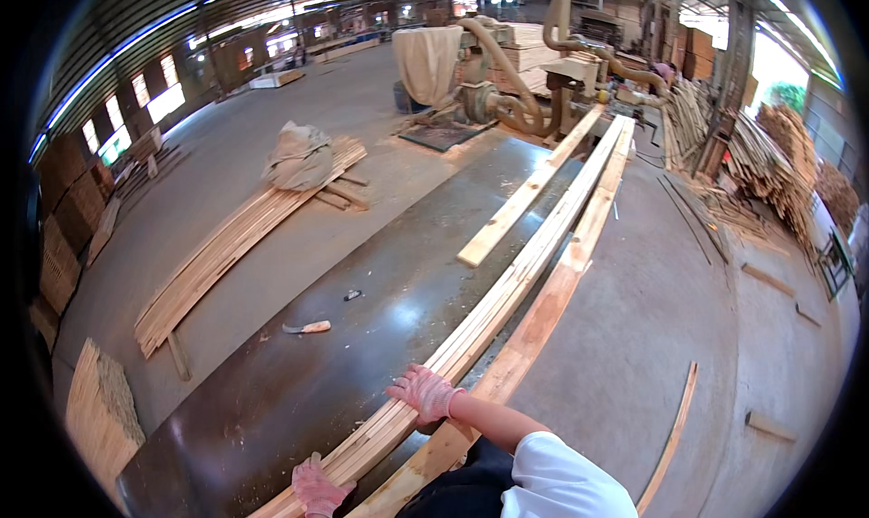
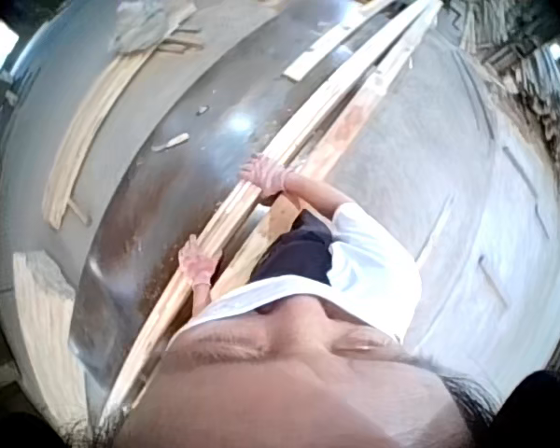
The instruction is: The person sorts and stacks long wooden planks on a metal table in a workshop. They pick up planks from a pile, inspect them, and place them in a neat stack, occasionally using a small knife to scrape the surface of the wood.
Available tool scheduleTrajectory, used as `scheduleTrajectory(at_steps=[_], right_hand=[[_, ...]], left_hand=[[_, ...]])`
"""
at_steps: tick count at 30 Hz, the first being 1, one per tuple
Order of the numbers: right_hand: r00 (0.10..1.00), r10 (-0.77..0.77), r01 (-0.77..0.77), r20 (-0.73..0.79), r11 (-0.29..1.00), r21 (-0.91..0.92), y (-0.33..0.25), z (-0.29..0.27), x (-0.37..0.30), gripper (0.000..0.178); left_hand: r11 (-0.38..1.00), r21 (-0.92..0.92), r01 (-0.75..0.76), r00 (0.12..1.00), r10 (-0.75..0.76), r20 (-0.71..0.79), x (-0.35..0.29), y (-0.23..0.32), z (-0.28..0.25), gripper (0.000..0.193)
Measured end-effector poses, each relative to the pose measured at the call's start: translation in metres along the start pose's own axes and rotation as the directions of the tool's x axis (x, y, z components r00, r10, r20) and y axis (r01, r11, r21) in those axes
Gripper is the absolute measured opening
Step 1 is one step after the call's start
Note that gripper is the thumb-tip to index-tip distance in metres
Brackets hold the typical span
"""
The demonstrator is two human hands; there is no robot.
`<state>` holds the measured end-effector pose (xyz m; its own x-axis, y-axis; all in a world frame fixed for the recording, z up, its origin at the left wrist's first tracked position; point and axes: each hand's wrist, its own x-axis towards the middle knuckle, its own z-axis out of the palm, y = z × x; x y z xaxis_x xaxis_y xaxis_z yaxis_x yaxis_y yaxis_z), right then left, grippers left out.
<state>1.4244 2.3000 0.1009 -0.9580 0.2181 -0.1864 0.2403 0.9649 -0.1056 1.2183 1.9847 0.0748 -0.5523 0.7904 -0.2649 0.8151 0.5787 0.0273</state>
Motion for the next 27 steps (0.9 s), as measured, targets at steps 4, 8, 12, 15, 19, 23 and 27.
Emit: scheduleTrajectory(at_steps=[4,8,12,15,19,23,27], right_hand=[[1.0,-0.01,0.009,0.018,0.999,0.039,0.0,-0.001,0.002,0.097],[0.999,-0.013,0.014,-0.044,1.0,0.021,0.002,0.012,0.004,0.094],[0.995,-0.035,0.037,-0.091,0.999,0.022,0.005,0.018,0.003,0.095],[0.994,-0.034,0.036,-0.102,0.999,0.027,0.006,0.021,0.004,0.095],[0.996,-0.038,0.041,-0.076,0.999,0.031,0.003,0.013,0.005,0.095],[0.997,-0.032,0.033,-0.066,0.999,0.021,0.004,0.012,0.002,0.095],[0.998,-0.036,0.037,-0.048,0.999,0.015,0.004,0.008,0.002,0.096]], left_hand=[[0.998,0.035,-0.05,0.999,0.05,0.011,-0.003,-0.003,-0.004,0.109],[0.997,0.058,-0.059,0.998,0.059,-0.004,-0.005,-0.001,-0.011,0.111],[0.999,0.032,-0.036,0.999,0.036,-0.012,-0.007,-0.003,-0.008,0.112],[0.999,0.016,-0.034,0.999,0.035,-0.038,-0.006,-0.003,-0.006,0.114],[0.996,0.036,-0.081,0.988,0.085,-0.132,-0.01,-0.011,0.007,0.113],[0.998,-0.031,-0.047,0.996,0.045,-0.075,-0.011,-0.002,-0.008,0.109],[1.0,-0.013,-0.026,0.999,0.025,-0.041,-0.01,0.003,-0.015,0.107]])
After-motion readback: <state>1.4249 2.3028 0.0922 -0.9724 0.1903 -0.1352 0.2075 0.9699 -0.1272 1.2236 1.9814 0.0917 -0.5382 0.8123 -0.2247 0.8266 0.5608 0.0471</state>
